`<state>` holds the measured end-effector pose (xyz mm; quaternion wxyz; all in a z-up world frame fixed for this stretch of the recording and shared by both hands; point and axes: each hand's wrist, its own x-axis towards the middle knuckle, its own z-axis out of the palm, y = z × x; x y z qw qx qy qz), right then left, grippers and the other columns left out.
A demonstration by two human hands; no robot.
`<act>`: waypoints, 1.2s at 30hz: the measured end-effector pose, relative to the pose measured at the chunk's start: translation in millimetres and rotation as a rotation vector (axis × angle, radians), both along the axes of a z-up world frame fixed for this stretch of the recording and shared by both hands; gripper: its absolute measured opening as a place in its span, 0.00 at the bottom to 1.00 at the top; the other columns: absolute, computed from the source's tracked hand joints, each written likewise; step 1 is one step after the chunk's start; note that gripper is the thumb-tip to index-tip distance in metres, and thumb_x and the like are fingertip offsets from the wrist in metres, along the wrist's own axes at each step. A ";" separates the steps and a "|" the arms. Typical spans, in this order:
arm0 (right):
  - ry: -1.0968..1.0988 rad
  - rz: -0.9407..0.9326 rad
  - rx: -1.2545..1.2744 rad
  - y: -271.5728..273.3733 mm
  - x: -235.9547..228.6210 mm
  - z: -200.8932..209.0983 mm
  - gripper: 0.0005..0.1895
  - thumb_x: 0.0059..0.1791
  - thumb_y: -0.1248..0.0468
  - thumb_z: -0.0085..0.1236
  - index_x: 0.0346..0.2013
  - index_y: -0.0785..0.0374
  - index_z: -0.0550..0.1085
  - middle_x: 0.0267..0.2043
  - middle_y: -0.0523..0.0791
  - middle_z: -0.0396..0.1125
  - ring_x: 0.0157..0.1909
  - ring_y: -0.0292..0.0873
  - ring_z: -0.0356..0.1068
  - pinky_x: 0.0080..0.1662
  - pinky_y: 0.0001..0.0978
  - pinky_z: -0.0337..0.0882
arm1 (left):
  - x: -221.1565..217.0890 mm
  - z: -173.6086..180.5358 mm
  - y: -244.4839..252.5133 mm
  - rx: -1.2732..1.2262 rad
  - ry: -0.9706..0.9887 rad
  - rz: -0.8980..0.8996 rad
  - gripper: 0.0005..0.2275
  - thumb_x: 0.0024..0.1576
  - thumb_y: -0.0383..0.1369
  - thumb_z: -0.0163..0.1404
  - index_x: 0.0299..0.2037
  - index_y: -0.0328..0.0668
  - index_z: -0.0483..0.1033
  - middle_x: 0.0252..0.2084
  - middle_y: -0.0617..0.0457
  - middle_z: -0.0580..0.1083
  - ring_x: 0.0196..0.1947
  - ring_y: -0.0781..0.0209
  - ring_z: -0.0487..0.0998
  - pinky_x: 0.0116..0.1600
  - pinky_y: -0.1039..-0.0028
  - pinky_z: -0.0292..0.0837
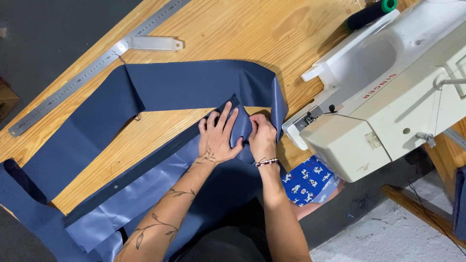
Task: The person is folding and aligning large pieces of blue fabric on a workbench to prepare them for sewing.
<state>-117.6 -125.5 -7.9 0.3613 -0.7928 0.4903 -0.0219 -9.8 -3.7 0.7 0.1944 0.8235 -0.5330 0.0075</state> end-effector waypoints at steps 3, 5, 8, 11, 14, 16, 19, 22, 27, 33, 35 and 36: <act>0.010 -0.032 -0.002 3.4 -1.0 -4.0 0.06 0.56 0.61 0.49 0.43 0.53 0.74 0.41 0.50 0.75 0.49 0.55 0.75 0.50 0.46 0.76 | 0.9 -1.5 -1.0 0.006 0.013 -0.012 0.33 0.57 0.54 0.37 0.73 0.53 0.60 0.75 0.51 0.57 0.64 0.50 0.60 0.62 0.56 0.47; 0.057 -0.059 -0.002 4.9 -0.6 -10.8 0.07 0.57 0.58 0.47 0.44 0.52 0.74 0.40 0.49 0.75 0.49 0.55 0.75 0.50 0.47 0.76 | 1.8 0.6 -2.0 0.019 0.125 -0.057 0.37 0.55 0.54 0.41 0.75 0.48 0.57 0.78 0.47 0.54 0.75 0.45 0.52 0.75 0.50 0.37; 0.010 -0.070 -0.016 4.9 0.0 -4.6 0.07 0.56 0.60 0.47 0.43 0.54 0.75 0.39 0.51 0.75 0.48 0.57 0.75 0.51 0.48 0.75 | 3.5 -2.8 -1.5 0.013 0.190 -0.093 0.39 0.53 0.52 0.45 0.75 0.44 0.56 0.78 0.45 0.53 0.77 0.46 0.52 0.77 0.55 0.40; -0.006 -0.076 -0.011 6.3 -3.3 -3.3 0.08 0.56 0.61 0.47 0.43 0.55 0.75 0.41 0.51 0.75 0.50 0.57 0.74 0.51 0.47 0.74 | 5.4 6.2 -2.9 0.043 0.168 -0.106 0.41 0.51 0.51 0.50 0.75 0.42 0.56 0.78 0.43 0.53 0.77 0.44 0.52 0.78 0.53 0.40; -0.009 -0.085 -0.026 6.5 -2.2 1.7 0.08 0.56 0.61 0.47 0.43 0.54 0.75 0.41 0.51 0.76 0.50 0.57 0.74 0.51 0.48 0.74 | 3.3 6.9 -4.9 0.046 0.171 -0.094 0.40 0.52 0.52 0.49 0.75 0.41 0.55 0.78 0.42 0.53 0.76 0.42 0.52 0.77 0.52 0.40; -0.015 -0.089 -0.031 5.6 -3.3 -4.5 0.08 0.56 0.60 0.48 0.44 0.54 0.76 0.42 0.50 0.76 0.50 0.56 0.74 0.51 0.47 0.74 | 1.2 5.1 -6.9 0.046 0.163 -0.080 0.40 0.53 0.53 0.47 0.75 0.42 0.54 0.78 0.42 0.52 0.76 0.42 0.52 0.77 0.52 0.40; -0.019 -0.095 -0.031 5.5 -5.7 -9.5 0.08 0.56 0.60 0.47 0.45 0.53 0.75 0.43 0.49 0.75 0.50 0.55 0.74 0.52 0.46 0.74 | -2.5 4.8 -8.0 0.044 0.157 -0.057 0.40 0.54 0.54 0.46 0.76 0.43 0.54 0.78 0.43 0.52 0.76 0.41 0.52 0.77 0.51 0.40; -0.009 -0.093 -0.035 5.9 -6.0 -15.0 0.08 0.56 0.59 0.47 0.44 0.53 0.75 0.44 0.48 0.75 0.50 0.56 0.73 0.52 0.47 0.74 | -2.8 4.7 -7.9 0.039 0.159 -0.049 0.39 0.55 0.53 0.46 0.76 0.43 0.54 0.78 0.43 0.51 0.77 0.41 0.51 0.77 0.50 0.40; 0.032 -0.062 -0.083 5.3 -5.7 -5.8 0.07 0.56 0.59 0.48 0.43 0.53 0.74 0.44 0.48 0.73 0.50 0.56 0.73 0.51 0.48 0.74 | -5.1 4.6 -6.7 0.052 0.131 -0.029 0.40 0.53 0.52 0.48 0.76 0.43 0.53 0.78 0.42 0.51 0.77 0.42 0.51 0.78 0.50 0.40; -0.052 -0.148 -0.209 6.3 13.7 57.6 0.02 0.56 0.61 0.51 0.42 0.51 0.72 0.46 0.43 0.67 0.50 0.53 0.73 0.51 0.44 0.75 | -7.4 4.0 -5.7 0.076 0.166 -0.012 0.39 0.55 0.51 0.46 0.76 0.43 0.52 0.79 0.43 0.49 0.78 0.43 0.48 0.79 0.51 0.36; -0.144 -0.101 -0.266 1.8 20.8 55.3 0.02 0.56 0.57 0.54 0.41 0.47 0.74 0.39 0.38 0.65 0.46 0.47 0.72 0.49 0.41 0.75 | -8.0 3.4 -6.0 0.085 0.123 -0.009 0.39 0.55 0.53 0.45 0.76 0.43 0.51 0.79 0.43 0.48 0.78 0.43 0.47 0.79 0.51 0.36; -0.144 -0.096 -0.266 5.5 29.4 50.9 0.02 0.56 0.57 0.54 0.41 0.47 0.74 0.39 0.38 0.65 0.46 0.47 0.72 0.49 0.41 0.75 | -7.8 3.7 -5.0 0.084 0.123 -0.004 0.39 0.55 0.53 0.45 0.76 0.43 0.51 0.79 0.43 0.48 0.78 0.43 0.47 0.79 0.51 0.36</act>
